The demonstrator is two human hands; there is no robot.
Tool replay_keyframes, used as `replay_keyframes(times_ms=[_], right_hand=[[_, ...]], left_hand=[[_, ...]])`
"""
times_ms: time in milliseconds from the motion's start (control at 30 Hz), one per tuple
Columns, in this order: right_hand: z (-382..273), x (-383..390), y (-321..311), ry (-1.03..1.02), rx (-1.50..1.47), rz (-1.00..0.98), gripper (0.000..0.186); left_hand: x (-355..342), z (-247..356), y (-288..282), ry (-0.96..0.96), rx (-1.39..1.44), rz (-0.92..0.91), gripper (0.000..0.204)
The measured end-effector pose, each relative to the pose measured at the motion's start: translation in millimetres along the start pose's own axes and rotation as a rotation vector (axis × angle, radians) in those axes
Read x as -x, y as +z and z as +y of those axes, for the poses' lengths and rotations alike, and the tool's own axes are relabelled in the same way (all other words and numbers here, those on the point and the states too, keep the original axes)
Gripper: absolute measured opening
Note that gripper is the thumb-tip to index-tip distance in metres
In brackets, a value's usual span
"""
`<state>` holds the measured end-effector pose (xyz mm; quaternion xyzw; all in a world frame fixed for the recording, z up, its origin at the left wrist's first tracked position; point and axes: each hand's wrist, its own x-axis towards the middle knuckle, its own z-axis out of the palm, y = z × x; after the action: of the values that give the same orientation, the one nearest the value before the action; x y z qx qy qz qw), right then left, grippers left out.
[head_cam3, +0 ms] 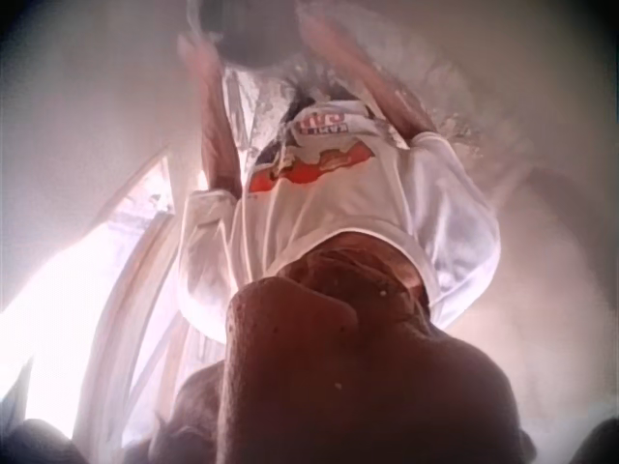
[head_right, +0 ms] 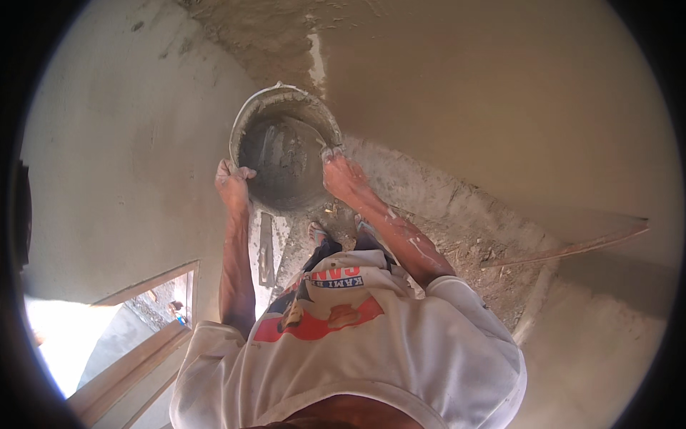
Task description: The person applies plaster to a corner of an interior wall using a trowel, scooping material from a bucket and smoothing it over the surface.
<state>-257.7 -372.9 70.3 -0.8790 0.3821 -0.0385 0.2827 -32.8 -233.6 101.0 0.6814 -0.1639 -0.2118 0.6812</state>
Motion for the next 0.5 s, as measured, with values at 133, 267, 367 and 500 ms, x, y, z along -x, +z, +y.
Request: replay_keyframes(times_ms=[133,267,367,500], right_hand=[[-33,-23,-57,-0.042,0.189,0.215,0.026],[-71,-24,-144,-0.049,0.355,0.188,0.013],[-73,-38,-150,-0.136,0.456,0.237,0.011],[-106,-35,-132,-0.346,0.631,0.277,0.013]], left_hand=[[-24,80,47,0.101,-0.057,-0.109,0.019],[-40,110,53,0.2,-0.113,-0.271,0.021],[-38,127,63,0.197,-0.177,-0.411,0.025],[-41,154,62,0.339,-0.288,-0.512,0.02]])
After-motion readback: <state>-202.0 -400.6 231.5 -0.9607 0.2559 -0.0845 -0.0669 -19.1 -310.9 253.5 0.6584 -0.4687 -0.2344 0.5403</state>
